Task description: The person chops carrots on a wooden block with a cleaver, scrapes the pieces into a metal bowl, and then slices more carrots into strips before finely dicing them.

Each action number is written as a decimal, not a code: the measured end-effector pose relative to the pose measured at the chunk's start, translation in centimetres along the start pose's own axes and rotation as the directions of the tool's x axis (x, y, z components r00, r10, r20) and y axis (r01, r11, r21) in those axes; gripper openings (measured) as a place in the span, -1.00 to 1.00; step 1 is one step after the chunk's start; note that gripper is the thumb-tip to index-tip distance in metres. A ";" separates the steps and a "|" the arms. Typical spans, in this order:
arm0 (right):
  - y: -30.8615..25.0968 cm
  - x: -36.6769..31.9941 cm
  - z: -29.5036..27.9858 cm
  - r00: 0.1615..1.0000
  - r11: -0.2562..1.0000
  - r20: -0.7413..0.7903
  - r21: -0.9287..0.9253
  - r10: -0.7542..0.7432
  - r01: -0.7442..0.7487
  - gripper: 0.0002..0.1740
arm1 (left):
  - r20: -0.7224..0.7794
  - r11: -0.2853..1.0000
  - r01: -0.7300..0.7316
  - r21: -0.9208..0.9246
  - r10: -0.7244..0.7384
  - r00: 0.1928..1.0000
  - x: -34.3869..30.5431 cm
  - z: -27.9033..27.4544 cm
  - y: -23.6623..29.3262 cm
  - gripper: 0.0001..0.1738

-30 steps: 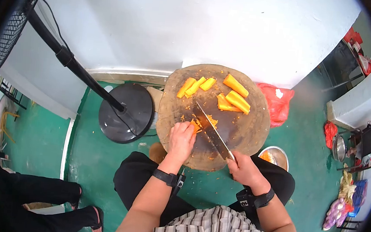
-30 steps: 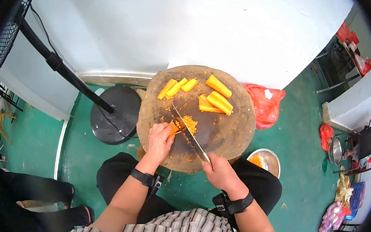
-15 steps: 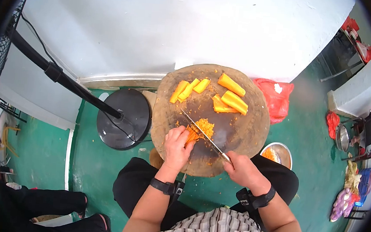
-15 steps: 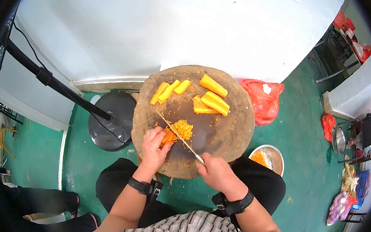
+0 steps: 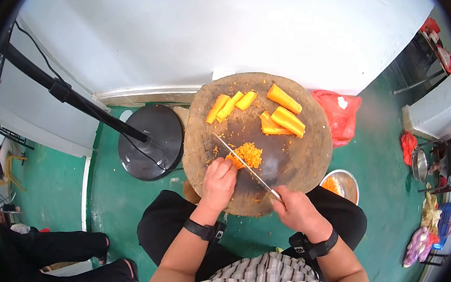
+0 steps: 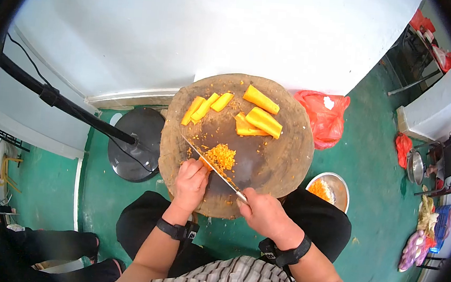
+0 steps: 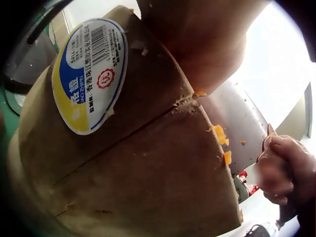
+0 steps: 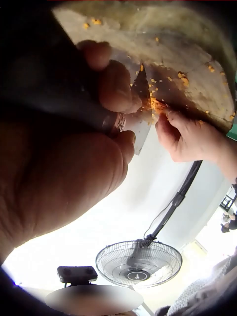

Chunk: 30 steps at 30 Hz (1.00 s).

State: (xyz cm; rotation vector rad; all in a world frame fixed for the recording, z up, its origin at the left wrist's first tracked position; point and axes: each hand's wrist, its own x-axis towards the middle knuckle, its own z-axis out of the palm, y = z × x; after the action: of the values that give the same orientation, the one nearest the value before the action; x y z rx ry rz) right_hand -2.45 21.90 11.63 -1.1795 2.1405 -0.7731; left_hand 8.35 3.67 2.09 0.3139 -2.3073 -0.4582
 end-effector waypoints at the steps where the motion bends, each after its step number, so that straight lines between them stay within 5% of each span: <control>1: 0.0 -0.2 0.1 0.999 0.998 -0.009 -0.058 -0.032 0.031 -0.79 | -0.003 1.000 0.001 0.007 -0.001 1.000 0.1 0.0 0.1 -0.76; 11: -1.5 0.5 0.7 0.997 0.953 0.074 -0.300 -0.014 0.036 -0.76 | -0.013 1.000 0.011 0.018 -0.011 1.000 0.2 0.0 0.4 -0.71; 30: -1.1 2.8 1.6 0.999 0.961 0.038 -0.277 -0.004 0.015 -0.75 | 0.040 0.999 0.046 0.015 -0.047 0.998 0.1 0.0 0.5 -0.70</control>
State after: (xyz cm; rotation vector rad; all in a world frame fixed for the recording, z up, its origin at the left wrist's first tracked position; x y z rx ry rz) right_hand -1.96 18.58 10.78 -1.3336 2.2662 -0.4589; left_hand 8.23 4.07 2.37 0.3687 -2.3474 -0.4759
